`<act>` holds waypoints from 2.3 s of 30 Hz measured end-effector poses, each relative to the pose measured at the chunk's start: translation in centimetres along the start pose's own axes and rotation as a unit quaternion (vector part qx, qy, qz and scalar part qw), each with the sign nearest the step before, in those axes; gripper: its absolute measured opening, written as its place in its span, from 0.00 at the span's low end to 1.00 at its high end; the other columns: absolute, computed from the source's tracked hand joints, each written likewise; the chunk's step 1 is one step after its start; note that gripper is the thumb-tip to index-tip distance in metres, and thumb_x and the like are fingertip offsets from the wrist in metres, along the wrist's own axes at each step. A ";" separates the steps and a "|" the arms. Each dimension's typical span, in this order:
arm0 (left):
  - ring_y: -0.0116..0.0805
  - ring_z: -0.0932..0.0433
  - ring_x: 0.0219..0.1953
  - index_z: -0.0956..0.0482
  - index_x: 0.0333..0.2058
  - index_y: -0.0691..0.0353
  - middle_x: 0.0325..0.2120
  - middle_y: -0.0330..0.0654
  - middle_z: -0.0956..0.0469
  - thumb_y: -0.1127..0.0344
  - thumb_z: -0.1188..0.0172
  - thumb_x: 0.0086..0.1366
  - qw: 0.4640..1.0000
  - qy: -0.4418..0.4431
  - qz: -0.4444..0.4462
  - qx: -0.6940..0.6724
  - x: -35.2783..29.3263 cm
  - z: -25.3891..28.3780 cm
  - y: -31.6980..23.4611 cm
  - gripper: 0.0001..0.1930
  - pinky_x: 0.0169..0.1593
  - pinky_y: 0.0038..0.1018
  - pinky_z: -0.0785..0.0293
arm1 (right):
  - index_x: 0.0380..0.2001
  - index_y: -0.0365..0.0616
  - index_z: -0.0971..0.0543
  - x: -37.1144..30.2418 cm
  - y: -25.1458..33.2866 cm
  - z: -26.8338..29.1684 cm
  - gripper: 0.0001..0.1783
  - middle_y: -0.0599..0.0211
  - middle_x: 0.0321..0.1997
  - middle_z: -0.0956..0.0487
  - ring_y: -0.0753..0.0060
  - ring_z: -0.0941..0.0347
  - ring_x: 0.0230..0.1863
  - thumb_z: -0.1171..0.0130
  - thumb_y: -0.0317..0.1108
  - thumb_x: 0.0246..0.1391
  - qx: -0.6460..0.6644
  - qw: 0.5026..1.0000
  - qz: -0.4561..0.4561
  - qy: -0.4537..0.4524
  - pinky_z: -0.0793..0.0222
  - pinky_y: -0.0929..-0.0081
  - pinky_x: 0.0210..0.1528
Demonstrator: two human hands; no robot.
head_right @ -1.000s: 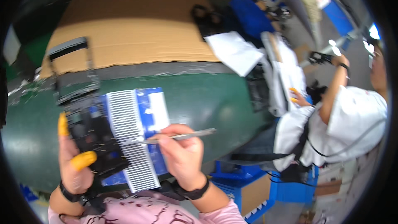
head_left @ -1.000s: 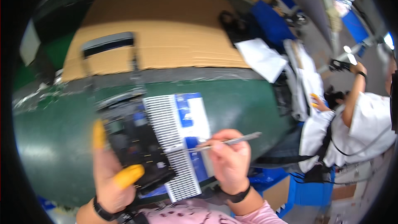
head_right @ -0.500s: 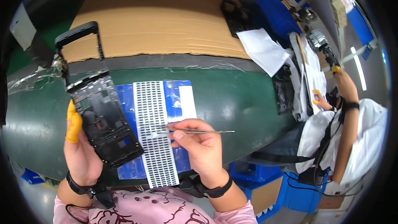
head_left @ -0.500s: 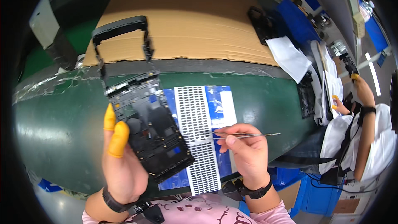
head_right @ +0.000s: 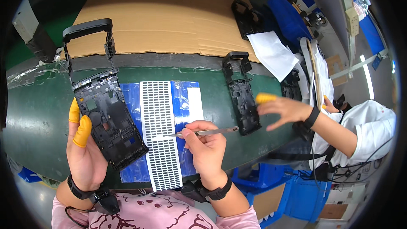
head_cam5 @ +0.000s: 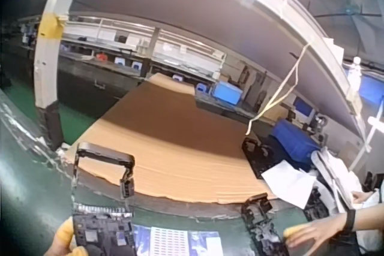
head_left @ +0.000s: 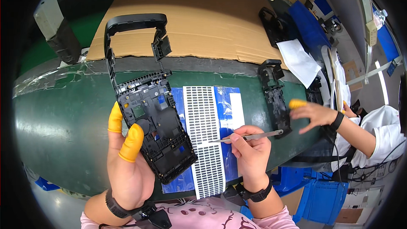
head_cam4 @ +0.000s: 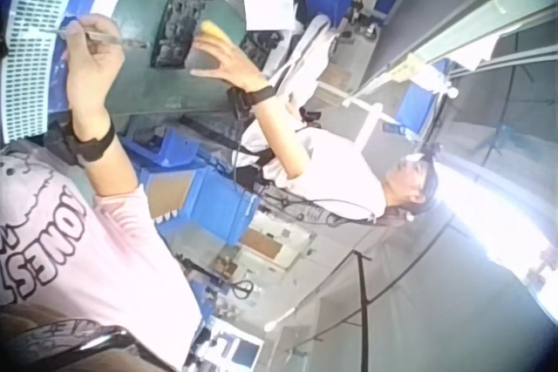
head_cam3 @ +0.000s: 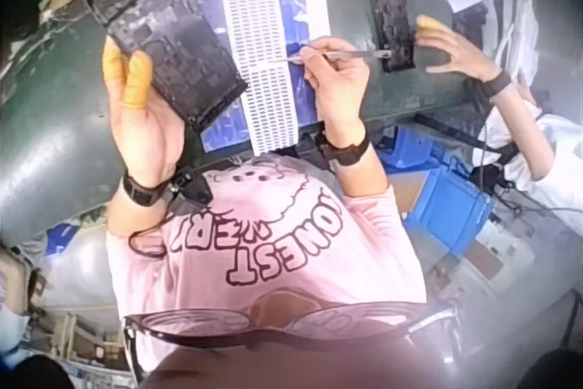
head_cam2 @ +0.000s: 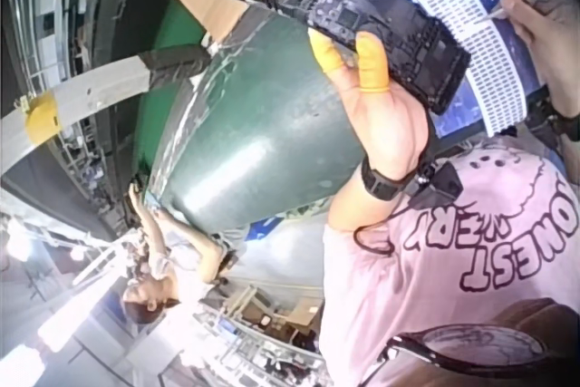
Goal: Assembling internal components and applying adhesive strips to a black electronic device housing.
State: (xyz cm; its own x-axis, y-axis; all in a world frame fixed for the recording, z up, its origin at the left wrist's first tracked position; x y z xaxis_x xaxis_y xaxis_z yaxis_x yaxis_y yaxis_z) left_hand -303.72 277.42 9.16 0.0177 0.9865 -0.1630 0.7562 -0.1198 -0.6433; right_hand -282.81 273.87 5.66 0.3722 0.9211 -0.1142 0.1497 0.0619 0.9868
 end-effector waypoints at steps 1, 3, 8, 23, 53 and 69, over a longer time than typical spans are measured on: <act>0.35 0.35 0.49 0.44 0.54 0.55 0.48 0.41 0.36 0.65 0.54 0.61 1.000 0.000 0.000 0.000 0.0 0.1 0.0 0.22 0.52 0.34 0.37 | 0.30 0.34 0.28 0.1 0.0 -0.1 0.07 0.65 0.22 0.25 0.86 0.35 0.18 0.45 0.21 0.45 -0.001 1.000 -0.003 0.002 0.44 0.91 0.18; 0.35 0.35 0.49 0.44 0.54 0.55 0.48 0.41 0.36 0.65 0.54 0.61 1.000 0.018 0.022 0.008 0.0 0.0 0.1 0.22 0.52 0.35 0.36 | 0.30 0.34 0.28 0.2 0.0 0.0 0.06 0.65 0.22 0.25 0.86 0.35 0.18 0.46 0.20 0.45 0.003 1.000 -0.009 0.007 0.44 0.91 0.18; 0.38 0.32 0.48 0.47 0.54 0.55 0.48 0.45 0.36 0.69 0.52 0.60 0.998 -0.003 0.049 -0.035 -0.3 -0.3 0.6 0.24 0.49 0.38 0.33 | 0.29 0.34 0.28 0.2 0.1 0.3 0.05 0.64 0.22 0.25 0.86 0.36 0.18 0.46 0.19 0.44 0.027 0.999 -0.026 0.010 0.44 0.91 0.18; 0.36 0.34 0.50 0.44 0.54 0.59 0.48 0.43 0.35 0.64 0.53 0.62 0.980 0.056 0.186 -0.053 -1.6 -0.4 2.2 0.22 0.52 0.35 0.36 | 0.33 0.31 0.32 -3.8 3.9 -4.5 0.09 0.52 0.29 0.24 0.69 0.26 0.31 0.48 0.17 0.46 0.096 0.986 0.091 0.104 0.30 0.77 0.36; 0.35 0.35 0.50 0.47 0.55 0.58 0.48 0.44 0.36 0.66 0.53 0.61 0.978 0.075 0.186 -0.058 -1.5 0.0 2.1 0.24 0.53 0.35 0.37 | 0.30 0.31 0.29 -3.9 3.2 -5.4 0.08 0.55 0.27 0.24 0.79 0.29 0.27 0.44 0.18 0.43 0.052 0.991 0.097 0.075 0.34 0.87 0.29; 0.38 0.36 0.51 0.48 0.55 0.59 0.49 0.46 0.37 0.68 0.55 0.61 0.973 0.095 0.195 -0.078 -2.2 -0.5 2.0 0.23 0.54 0.37 0.38 | 0.31 0.31 0.30 -4.9 3.3 -5.0 0.08 0.53 0.27 0.24 0.72 0.27 0.28 0.46 0.17 0.44 0.083 0.990 0.090 0.066 0.31 0.80 0.33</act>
State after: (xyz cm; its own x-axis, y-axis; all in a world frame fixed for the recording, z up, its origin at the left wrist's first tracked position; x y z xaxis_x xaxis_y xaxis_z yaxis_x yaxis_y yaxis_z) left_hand -301.88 275.12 8.62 0.4319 0.8743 -0.2214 0.7580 -0.4849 -0.4362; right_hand -288.72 271.49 10.09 0.2851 0.9544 0.0884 0.2445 -0.1616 0.9561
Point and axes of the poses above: each hand's wrist, its own x-axis towards the middle knuckle, its own z-axis out of the back of the hand, y = z × x, the point moved 3 cm from there along x, towards the middle knuckle
